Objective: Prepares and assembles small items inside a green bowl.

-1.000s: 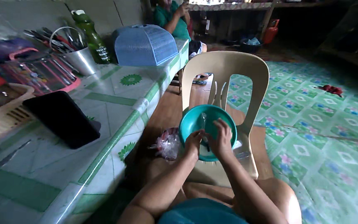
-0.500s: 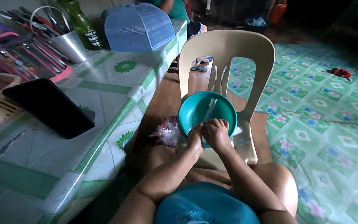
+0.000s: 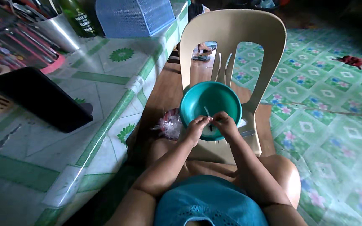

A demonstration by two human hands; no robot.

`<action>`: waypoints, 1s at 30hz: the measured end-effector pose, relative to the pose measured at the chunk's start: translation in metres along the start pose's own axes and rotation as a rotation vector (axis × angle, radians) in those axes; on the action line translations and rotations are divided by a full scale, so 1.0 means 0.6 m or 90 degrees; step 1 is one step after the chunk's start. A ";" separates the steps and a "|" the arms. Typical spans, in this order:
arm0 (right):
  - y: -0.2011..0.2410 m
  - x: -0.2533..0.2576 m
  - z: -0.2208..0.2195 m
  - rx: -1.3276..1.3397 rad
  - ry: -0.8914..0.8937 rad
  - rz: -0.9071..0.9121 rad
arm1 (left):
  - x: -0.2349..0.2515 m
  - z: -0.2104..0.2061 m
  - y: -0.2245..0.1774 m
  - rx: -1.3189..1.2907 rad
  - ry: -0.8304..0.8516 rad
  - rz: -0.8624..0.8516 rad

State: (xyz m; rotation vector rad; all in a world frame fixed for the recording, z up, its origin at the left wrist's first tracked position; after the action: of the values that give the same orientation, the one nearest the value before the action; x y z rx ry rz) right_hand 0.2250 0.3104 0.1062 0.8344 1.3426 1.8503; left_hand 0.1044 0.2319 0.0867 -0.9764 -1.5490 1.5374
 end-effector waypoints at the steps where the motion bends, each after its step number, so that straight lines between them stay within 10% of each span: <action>1: -0.006 -0.003 -0.001 0.010 -0.001 -0.031 | 0.002 0.000 0.002 0.016 0.002 -0.010; 6: -0.004 -0.007 -0.002 -0.041 -0.055 0.030 | -0.007 0.001 -0.003 0.137 -0.030 0.015; 9: -0.002 -0.013 -0.009 0.020 -0.094 0.123 | -0.019 -0.003 0.016 -0.111 -0.132 0.125; 17: -0.015 -0.016 -0.022 0.046 -0.034 -0.011 | -0.022 -0.007 0.030 -0.198 -0.093 0.172; 22: -0.018 -0.029 -0.052 0.589 -0.016 -0.013 | -0.039 -0.023 0.032 -0.424 -0.151 0.298; 30: 0.007 -0.023 0.007 0.721 -0.118 0.004 | -0.046 0.018 0.020 -0.369 -0.168 0.263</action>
State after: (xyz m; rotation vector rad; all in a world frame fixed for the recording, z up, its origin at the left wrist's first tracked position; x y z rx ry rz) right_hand 0.2352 0.3001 0.1101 1.4839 2.2407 0.8405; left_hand 0.1069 0.2025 0.0751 -1.5412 -2.1516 1.5618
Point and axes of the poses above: each hand's wrist, its own x-axis towards the middle knuckle, its own z-axis out of the back of the hand, y = z × x, the point moved 8 cm from there along x, towards the middle knuckle, and after that the axes turned 4 degrees about -y, right-handed, at the moved point
